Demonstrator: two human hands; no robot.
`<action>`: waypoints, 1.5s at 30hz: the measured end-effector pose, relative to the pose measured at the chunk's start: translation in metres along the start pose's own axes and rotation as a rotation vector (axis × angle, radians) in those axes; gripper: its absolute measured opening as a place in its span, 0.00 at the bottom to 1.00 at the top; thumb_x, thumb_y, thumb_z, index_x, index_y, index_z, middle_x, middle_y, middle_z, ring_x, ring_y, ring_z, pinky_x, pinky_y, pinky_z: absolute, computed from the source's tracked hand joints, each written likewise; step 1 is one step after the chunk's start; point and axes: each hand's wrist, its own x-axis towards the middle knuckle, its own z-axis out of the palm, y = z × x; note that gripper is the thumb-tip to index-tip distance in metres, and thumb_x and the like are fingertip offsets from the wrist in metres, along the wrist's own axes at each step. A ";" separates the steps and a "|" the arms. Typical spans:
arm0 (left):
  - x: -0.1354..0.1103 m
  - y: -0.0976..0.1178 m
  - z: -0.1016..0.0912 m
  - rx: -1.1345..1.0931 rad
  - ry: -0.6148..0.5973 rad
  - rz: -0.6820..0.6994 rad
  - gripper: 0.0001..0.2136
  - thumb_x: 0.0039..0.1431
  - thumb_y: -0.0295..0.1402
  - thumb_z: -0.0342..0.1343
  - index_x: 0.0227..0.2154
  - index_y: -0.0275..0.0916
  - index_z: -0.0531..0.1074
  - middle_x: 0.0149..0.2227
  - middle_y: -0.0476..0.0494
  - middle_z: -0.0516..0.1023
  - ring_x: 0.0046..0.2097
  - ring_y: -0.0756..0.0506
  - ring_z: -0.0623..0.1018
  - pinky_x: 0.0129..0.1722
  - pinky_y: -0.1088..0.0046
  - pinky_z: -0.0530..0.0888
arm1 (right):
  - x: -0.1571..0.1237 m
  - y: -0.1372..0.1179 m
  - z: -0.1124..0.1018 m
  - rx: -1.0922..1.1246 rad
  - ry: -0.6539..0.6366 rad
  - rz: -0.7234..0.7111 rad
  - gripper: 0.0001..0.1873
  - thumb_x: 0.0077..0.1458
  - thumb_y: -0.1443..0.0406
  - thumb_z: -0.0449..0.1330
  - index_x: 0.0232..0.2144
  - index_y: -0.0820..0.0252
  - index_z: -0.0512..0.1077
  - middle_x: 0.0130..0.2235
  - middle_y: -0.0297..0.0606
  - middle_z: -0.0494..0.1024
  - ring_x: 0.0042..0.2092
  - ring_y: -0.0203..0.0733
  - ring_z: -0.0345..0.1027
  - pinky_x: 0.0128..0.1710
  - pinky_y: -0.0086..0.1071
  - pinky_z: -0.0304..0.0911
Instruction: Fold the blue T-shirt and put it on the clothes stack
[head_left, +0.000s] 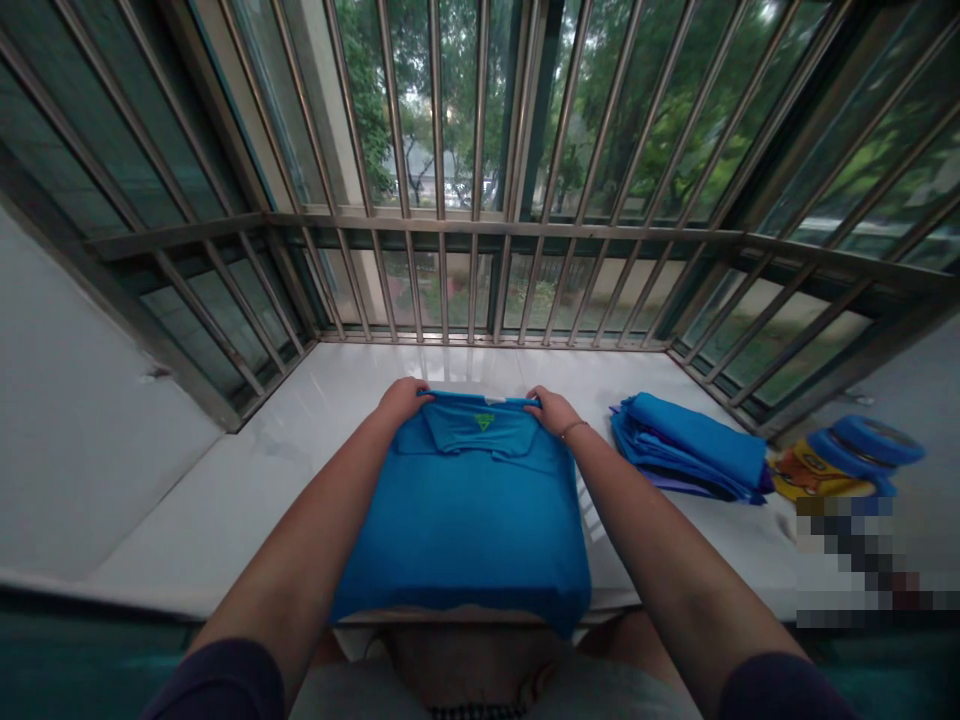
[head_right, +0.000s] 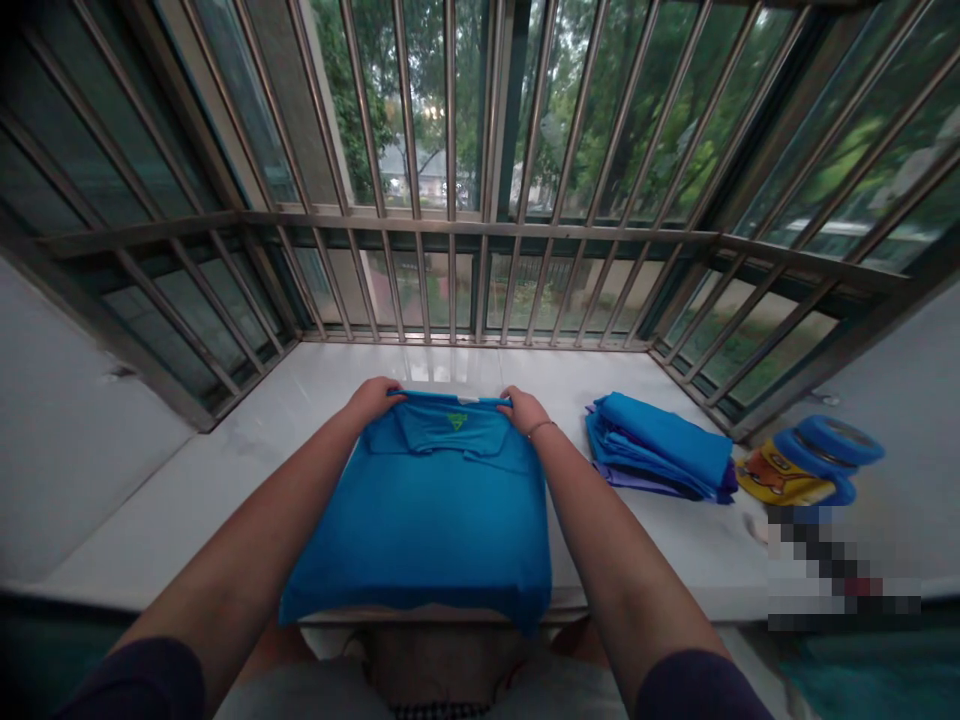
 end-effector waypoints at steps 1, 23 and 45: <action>0.001 0.002 -0.006 -0.007 0.026 0.012 0.11 0.65 0.38 0.63 0.43 0.40 0.86 0.45 0.36 0.86 0.51 0.36 0.81 0.50 0.65 0.74 | 0.002 -0.001 -0.009 0.012 0.035 -0.019 0.13 0.70 0.64 0.65 0.54 0.60 0.77 0.51 0.48 0.84 0.52 0.48 0.77 0.53 0.35 0.65; -0.280 -0.018 0.099 0.082 0.037 0.089 0.25 0.75 0.38 0.51 0.72 0.47 0.69 0.77 0.36 0.65 0.75 0.31 0.68 0.71 0.37 0.67 | -0.267 -0.025 0.118 -0.120 0.098 -0.278 0.32 0.72 0.65 0.58 0.74 0.42 0.66 0.75 0.40 0.66 0.73 0.60 0.62 0.71 0.62 0.61; -0.292 -0.011 0.092 -0.068 0.247 -0.040 0.24 0.76 0.42 0.44 0.62 0.36 0.76 0.67 0.26 0.76 0.68 0.31 0.77 0.70 0.46 0.72 | -0.294 0.049 0.077 -0.290 0.240 0.241 0.23 0.73 0.58 0.53 0.60 0.62 0.77 0.58 0.57 0.79 0.55 0.61 0.76 0.57 0.52 0.72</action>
